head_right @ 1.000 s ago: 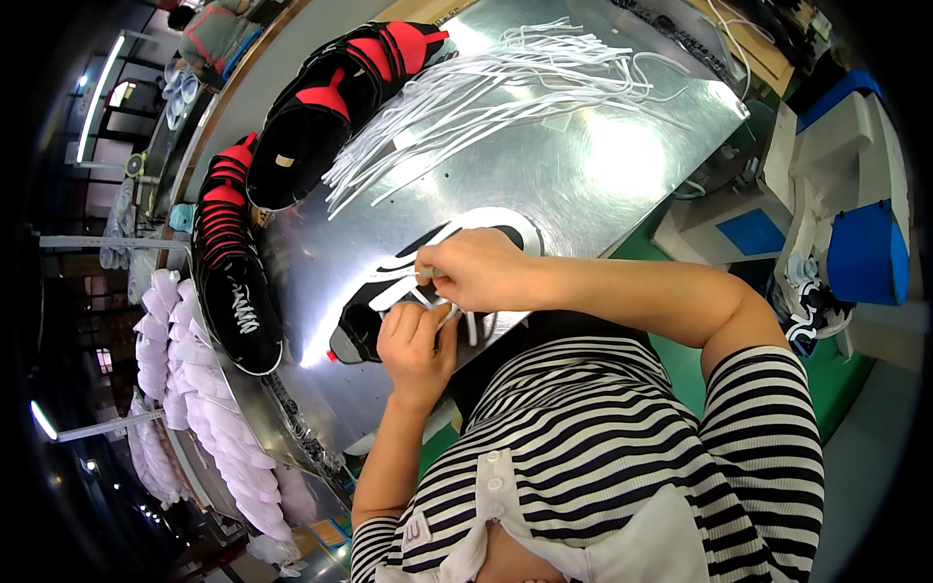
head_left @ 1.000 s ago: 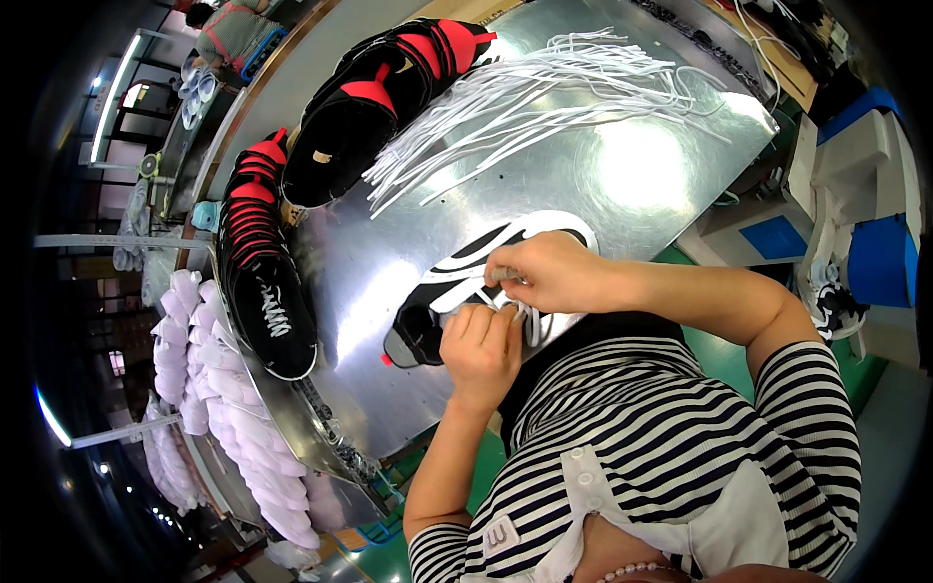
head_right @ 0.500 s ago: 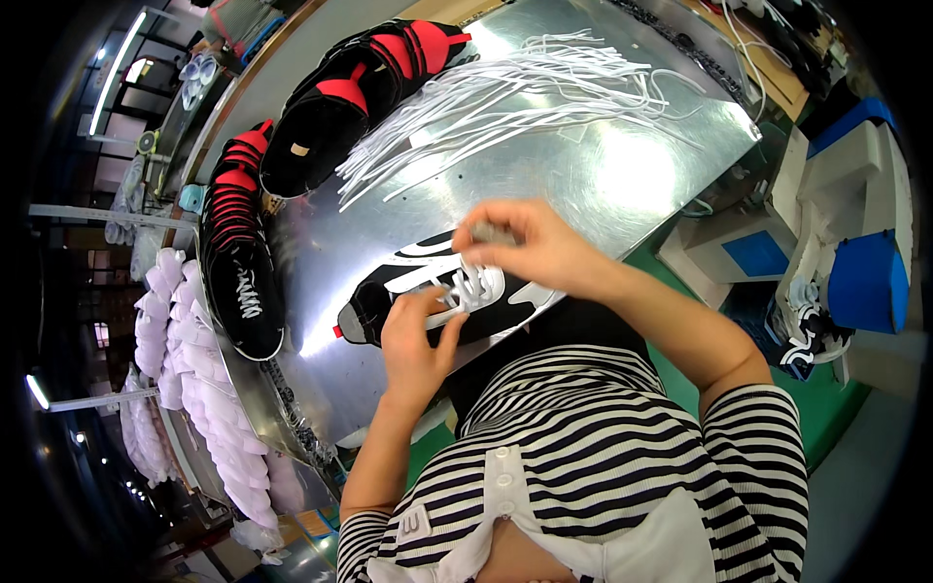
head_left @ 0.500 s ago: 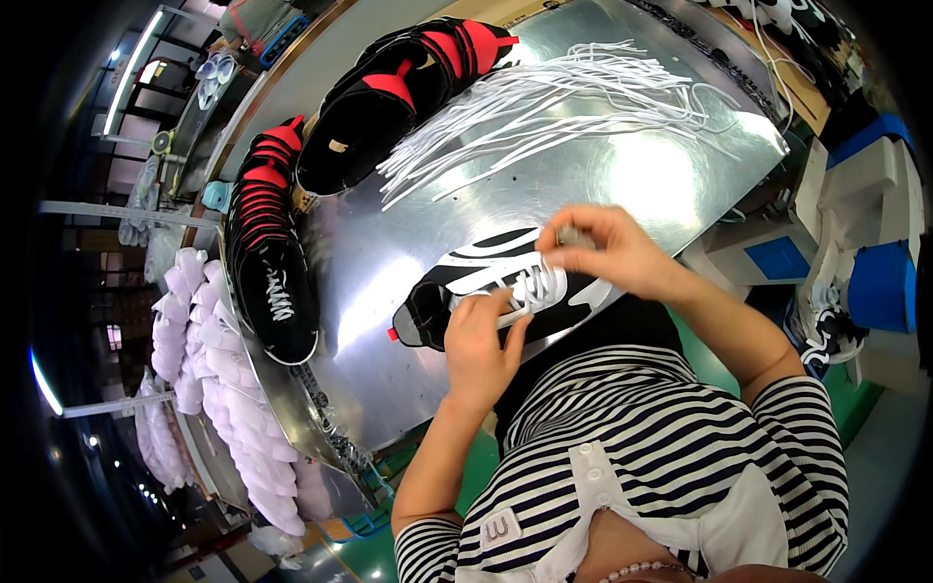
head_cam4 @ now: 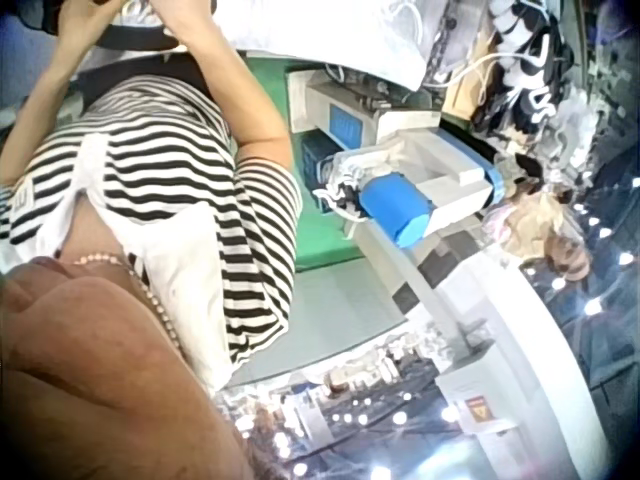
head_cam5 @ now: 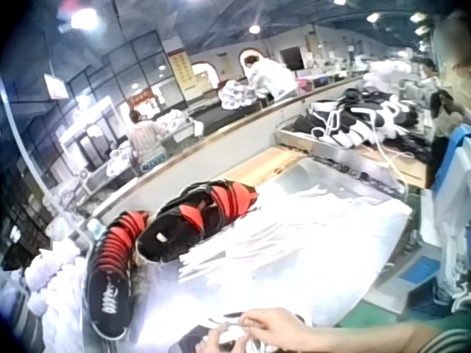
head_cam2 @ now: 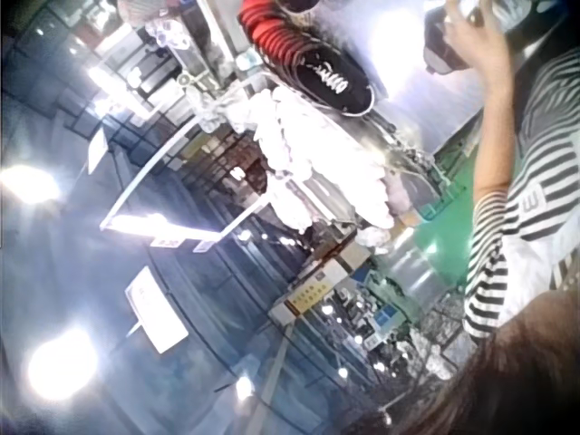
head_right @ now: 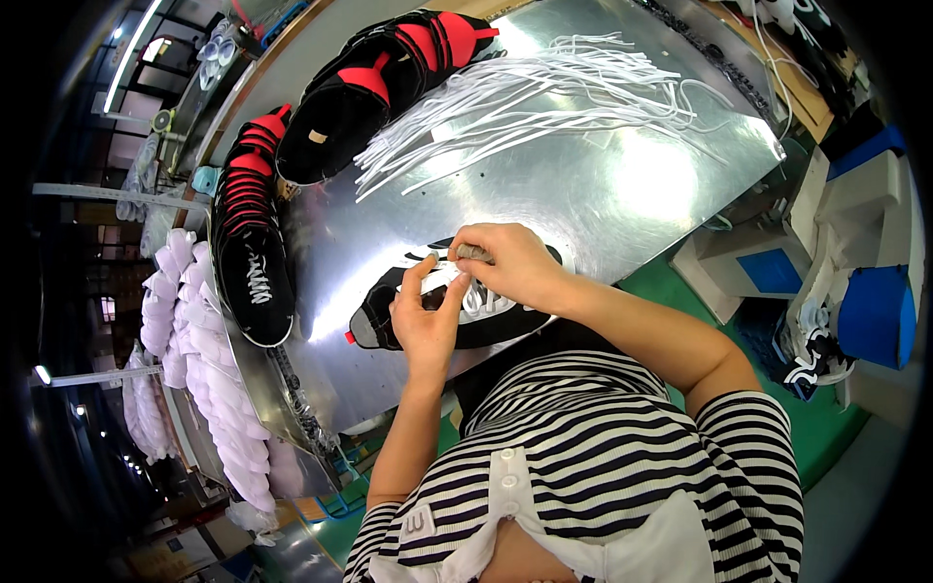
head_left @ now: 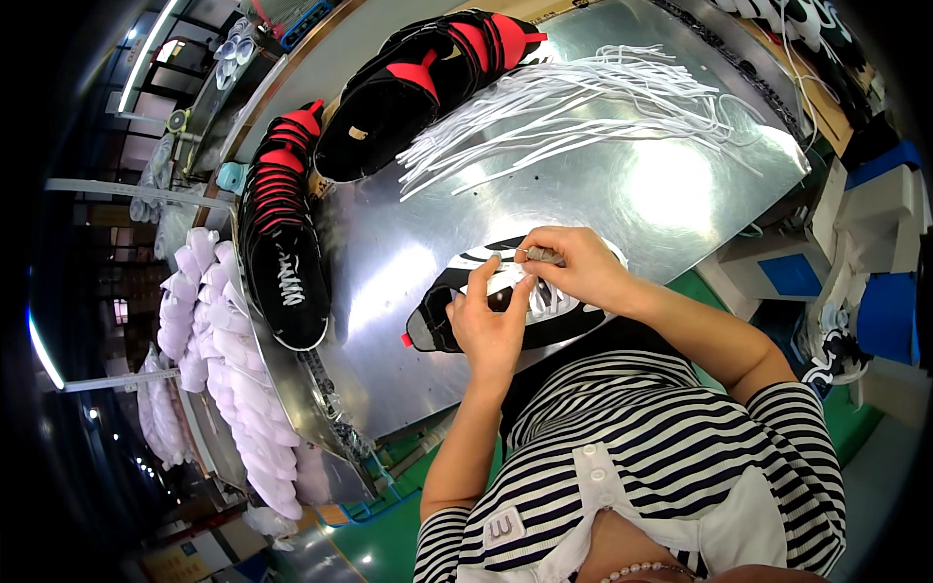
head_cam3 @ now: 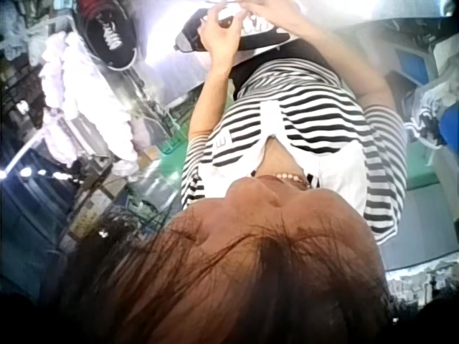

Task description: The person laces several black and white shoes by threading white laces through the eyelets and smoothing them out by hand on a metal table.

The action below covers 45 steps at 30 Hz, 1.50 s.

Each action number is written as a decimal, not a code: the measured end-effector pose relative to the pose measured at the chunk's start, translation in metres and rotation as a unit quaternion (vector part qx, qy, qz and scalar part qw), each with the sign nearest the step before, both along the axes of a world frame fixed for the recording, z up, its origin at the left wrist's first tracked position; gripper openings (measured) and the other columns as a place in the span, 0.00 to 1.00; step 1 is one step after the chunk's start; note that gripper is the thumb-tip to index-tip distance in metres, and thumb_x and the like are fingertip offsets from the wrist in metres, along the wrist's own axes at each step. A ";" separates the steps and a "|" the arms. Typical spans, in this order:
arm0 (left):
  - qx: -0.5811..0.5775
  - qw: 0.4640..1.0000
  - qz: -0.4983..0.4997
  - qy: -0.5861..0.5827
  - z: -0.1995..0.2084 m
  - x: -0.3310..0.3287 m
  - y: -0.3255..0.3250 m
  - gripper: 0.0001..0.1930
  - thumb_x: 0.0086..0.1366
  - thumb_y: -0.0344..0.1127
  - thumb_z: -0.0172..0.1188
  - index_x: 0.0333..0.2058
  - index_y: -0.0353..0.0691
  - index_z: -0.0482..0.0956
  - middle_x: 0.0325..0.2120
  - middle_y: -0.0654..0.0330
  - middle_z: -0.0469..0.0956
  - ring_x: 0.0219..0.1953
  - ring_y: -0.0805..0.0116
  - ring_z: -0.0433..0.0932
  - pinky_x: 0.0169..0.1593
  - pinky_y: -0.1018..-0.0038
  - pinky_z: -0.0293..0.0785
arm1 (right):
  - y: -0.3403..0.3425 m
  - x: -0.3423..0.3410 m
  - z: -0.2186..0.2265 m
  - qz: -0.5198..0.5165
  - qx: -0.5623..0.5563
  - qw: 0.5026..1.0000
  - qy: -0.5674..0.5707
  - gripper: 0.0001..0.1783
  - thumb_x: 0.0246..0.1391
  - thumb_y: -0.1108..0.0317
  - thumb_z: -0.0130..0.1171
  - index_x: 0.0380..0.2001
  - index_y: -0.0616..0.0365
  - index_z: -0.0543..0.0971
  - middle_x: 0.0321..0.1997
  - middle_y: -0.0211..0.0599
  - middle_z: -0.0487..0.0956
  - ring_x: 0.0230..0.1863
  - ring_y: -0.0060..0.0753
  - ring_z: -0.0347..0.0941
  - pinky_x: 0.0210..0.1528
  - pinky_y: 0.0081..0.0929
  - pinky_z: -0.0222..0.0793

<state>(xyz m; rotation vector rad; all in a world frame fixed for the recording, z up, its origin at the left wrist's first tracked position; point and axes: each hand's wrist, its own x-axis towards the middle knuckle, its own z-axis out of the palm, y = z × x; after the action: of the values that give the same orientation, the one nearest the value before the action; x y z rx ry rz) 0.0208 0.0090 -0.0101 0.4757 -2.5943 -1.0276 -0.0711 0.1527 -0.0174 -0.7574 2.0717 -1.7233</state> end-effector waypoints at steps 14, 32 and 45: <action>-0.100 0.994 0.007 0.050 0.001 0.005 0.003 0.22 0.52 0.42 0.71 0.45 0.43 0.81 0.31 0.59 0.80 0.31 0.58 0.71 0.44 0.65 0.63 | 0.031 0.003 0.027 0.078 0.157 0.981 0.080 0.10 0.61 0.65 0.55 0.40 0.59 0.71 0.28 0.41 0.81 0.29 0.44 0.79 0.33 0.37 0.71; 0.149 0.986 -0.035 0.062 0.001 0.014 0.001 0.23 0.55 0.27 0.66 0.51 0.36 0.76 0.40 0.54 0.81 0.38 0.63 0.77 0.47 0.69 0.71 | 0.044 -0.012 0.021 -0.028 0.071 0.991 0.113 0.12 0.54 0.64 0.61 0.42 0.54 0.77 0.27 0.40 0.80 0.29 0.45 0.78 0.32 0.39 0.71; 0.388 0.914 -0.084 -0.085 0.019 0.006 -0.014 0.24 0.61 0.20 0.61 0.56 0.33 0.67 0.39 0.58 0.79 0.40 0.73 0.78 0.47 0.76 0.75 | 0.038 0.006 -0.004 -0.049 -0.053 0.971 0.229 0.16 0.48 0.75 0.65 0.43 0.52 0.81 0.25 0.33 0.79 0.18 0.26 0.71 0.19 0.23 0.62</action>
<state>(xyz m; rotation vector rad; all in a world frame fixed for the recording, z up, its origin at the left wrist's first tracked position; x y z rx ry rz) 0.0272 -0.0046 0.0085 0.5320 -2.2916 -2.1700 -0.0647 0.1908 -0.0218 -1.2003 2.3551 -1.8612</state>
